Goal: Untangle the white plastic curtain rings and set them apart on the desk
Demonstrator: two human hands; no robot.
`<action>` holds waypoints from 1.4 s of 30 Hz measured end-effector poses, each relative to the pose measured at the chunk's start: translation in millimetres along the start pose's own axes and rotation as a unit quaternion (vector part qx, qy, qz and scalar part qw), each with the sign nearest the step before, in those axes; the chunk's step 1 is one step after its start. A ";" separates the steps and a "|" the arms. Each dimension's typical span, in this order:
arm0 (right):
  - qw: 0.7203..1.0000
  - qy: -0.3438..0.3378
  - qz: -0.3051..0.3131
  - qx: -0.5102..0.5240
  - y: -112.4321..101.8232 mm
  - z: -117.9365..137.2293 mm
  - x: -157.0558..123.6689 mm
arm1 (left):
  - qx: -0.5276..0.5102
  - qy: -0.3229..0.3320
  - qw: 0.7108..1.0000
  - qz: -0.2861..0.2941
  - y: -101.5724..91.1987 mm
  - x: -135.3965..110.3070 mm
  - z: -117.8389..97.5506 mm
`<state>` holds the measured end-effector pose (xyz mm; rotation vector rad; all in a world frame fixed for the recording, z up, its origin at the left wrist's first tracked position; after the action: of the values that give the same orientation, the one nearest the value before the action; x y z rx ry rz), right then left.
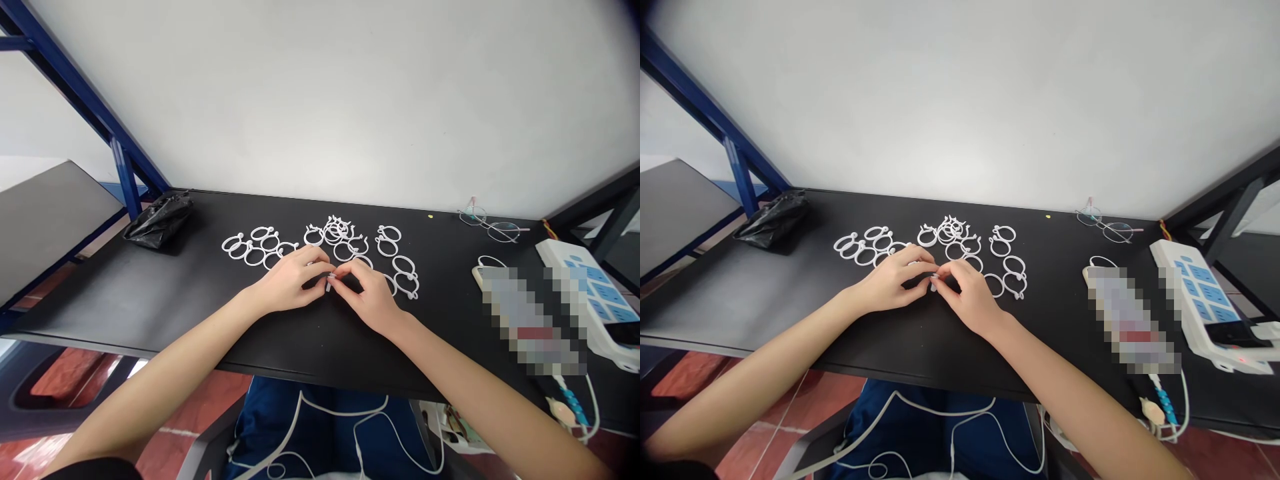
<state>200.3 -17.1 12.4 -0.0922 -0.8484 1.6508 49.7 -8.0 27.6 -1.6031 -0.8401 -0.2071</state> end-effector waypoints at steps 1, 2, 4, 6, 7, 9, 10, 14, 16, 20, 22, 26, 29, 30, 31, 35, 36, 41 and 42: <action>1.000 0.003 0.000 0.003 -0.2 -0.2 -0.3 | -0.012 -0.001 1.000 0.009 -0.1 1.1 -1.5; 1.000 0.006 -0.001 0.008 -0.4 -0.3 -0.7 | -0.025 -0.002 1.000 0.019 -0.2 2.0 -2.7; 1.000 0.008 -0.003 0.022 -0.9 -0.1 -1.4 | -0.050 -0.012 0.998 0.033 -0.4 3.1 -3.8; 0.999 0.007 -0.003 0.033 -1.2 0.7 -1.7 | -0.075 -0.036 0.996 0.043 -0.1 2.9 -2.5; 0.999 0.006 -0.004 0.037 -1.5 1.1 -1.7 | -0.089 -0.051 0.994 0.046 0.4 2.4 -1.4; 0.999 0.007 -0.007 0.040 -2.2 1.8 -1.5 | -0.120 -0.077 0.989 0.046 1.4 1.0 0.9; 0.999 0.008 -0.007 0.041 -2.5 2.0 -1.4 | -0.134 -0.086 0.986 0.044 1.8 0.3 1.9; 0.999 0.008 -0.013 0.045 -3.4 3.0 -1.4 | -0.182 -0.099 0.978 0.033 3.5 -1.3 4.6; 0.999 0.003 -0.018 0.048 -3.8 3.5 -1.8 | -0.205 -0.102 0.973 0.029 4.6 -1.7 5.7; 0.999 -0.005 -0.015 0.051 -3.1 3.5 -2.7 | -0.220 -0.103 0.970 0.021 5.5 -2.3 7.8; 0.999 -0.008 -0.010 0.048 -2.7 3.3 -2.9 | -0.216 -0.101 0.971 0.015 5.0 -2.2 8.3; 0.999 -0.011 -0.010 0.046 -2.6 3.3 -2.6 | -0.207 -0.092 0.974 0.007 3.6 -1.7 8.1; 0.999 -0.018 -0.021 0.040 -3.2 3.6 -1.9 | -0.196 -0.086 0.977 0.006 2.4 -1.8 8.5; 0.999 -0.022 -0.026 0.037 -3.6 3.6 -1.6 | -0.193 -0.085 0.978 0.005 2.3 -2.0 8.9; 0.999 -0.026 -0.030 0.034 -4.0 3.7 -1.3 | -0.190 -0.085 0.978 0.005 2.3 -2.4 9.4; 0.998 -0.044 -0.041 0.027 -5.7 4.1 -0.4 | -0.182 -0.095 0.979 0.014 4.0 -3.6 10.8; 0.998 -0.043 -0.042 0.030 -6.1 4.2 -0.3 | -0.181 -0.096 0.979 0.017 4.4 -3.6 10.6; 0.995 -0.023 -0.056 0.078 -8.7 5.6 -1.6 | -0.153 -0.105 0.983 -0.002 0.7 -2.0 8.3; 0.994 -0.022 -0.057 0.090 -9.0 6.1 -2.0 | -0.148 -0.109 0.983 -0.003 0.0 -1.9 8.0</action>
<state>205.3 -21.6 21.2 0.1156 -0.7203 1.6183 45.8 -1.4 24.6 -1.9268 -1.0183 -0.1680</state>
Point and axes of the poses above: each hand's wrist, its own x-axis towards the middle knuckle, its own y-axis out of the palm, z = x × y, the point moved 5 cm from there along x, towards the middle knuckle, and after that the axes turned 10 degrees about y, right-handed, at the moved point
